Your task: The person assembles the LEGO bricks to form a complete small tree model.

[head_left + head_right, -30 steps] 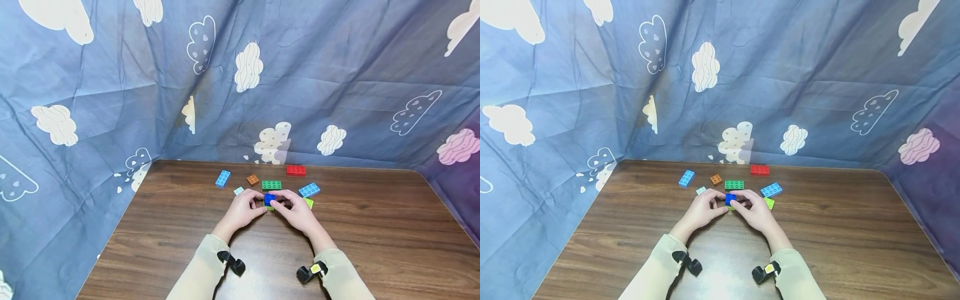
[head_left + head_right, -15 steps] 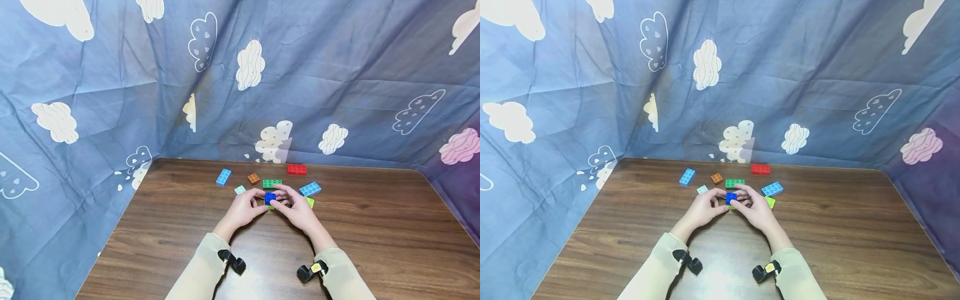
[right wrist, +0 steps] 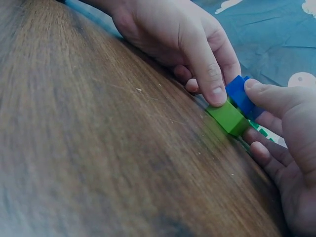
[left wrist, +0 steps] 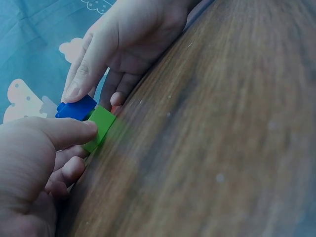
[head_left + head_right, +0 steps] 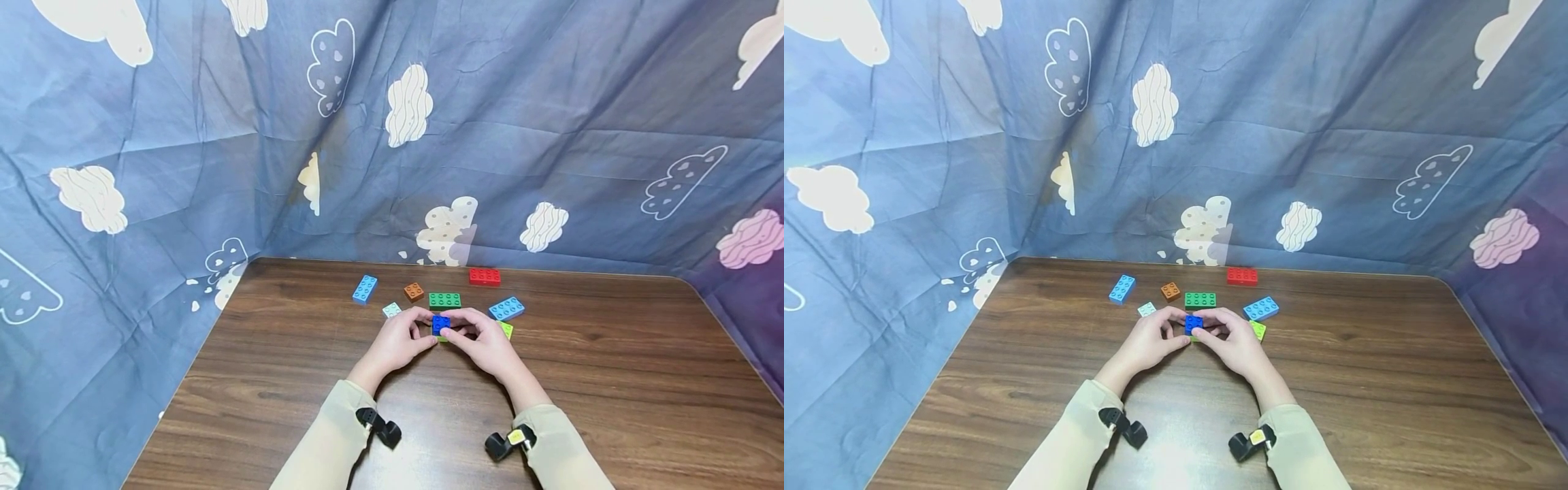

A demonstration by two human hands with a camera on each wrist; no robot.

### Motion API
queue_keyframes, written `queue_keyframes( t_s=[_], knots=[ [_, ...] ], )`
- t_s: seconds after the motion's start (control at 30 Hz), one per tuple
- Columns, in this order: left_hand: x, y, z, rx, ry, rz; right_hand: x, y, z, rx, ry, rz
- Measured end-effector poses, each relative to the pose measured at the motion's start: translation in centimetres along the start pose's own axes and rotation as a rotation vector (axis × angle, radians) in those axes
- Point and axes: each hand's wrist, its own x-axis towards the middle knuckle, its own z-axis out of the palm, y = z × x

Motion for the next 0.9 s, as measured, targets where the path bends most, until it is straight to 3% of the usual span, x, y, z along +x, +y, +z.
queue_keyframes(
  t_s=[0.57, 0.9],
  knots=[
    [-0.06, 0.03, -0.02, -0.015, -0.009, -0.015, 0.07, -0.46, -0.01, -0.032, -0.008, 0.029],
    [-0.02, 0.13, -0.12, -0.016, -0.004, -0.014, 0.15, -0.7, -0.1, -0.039, -0.002, -0.002]
  ],
)
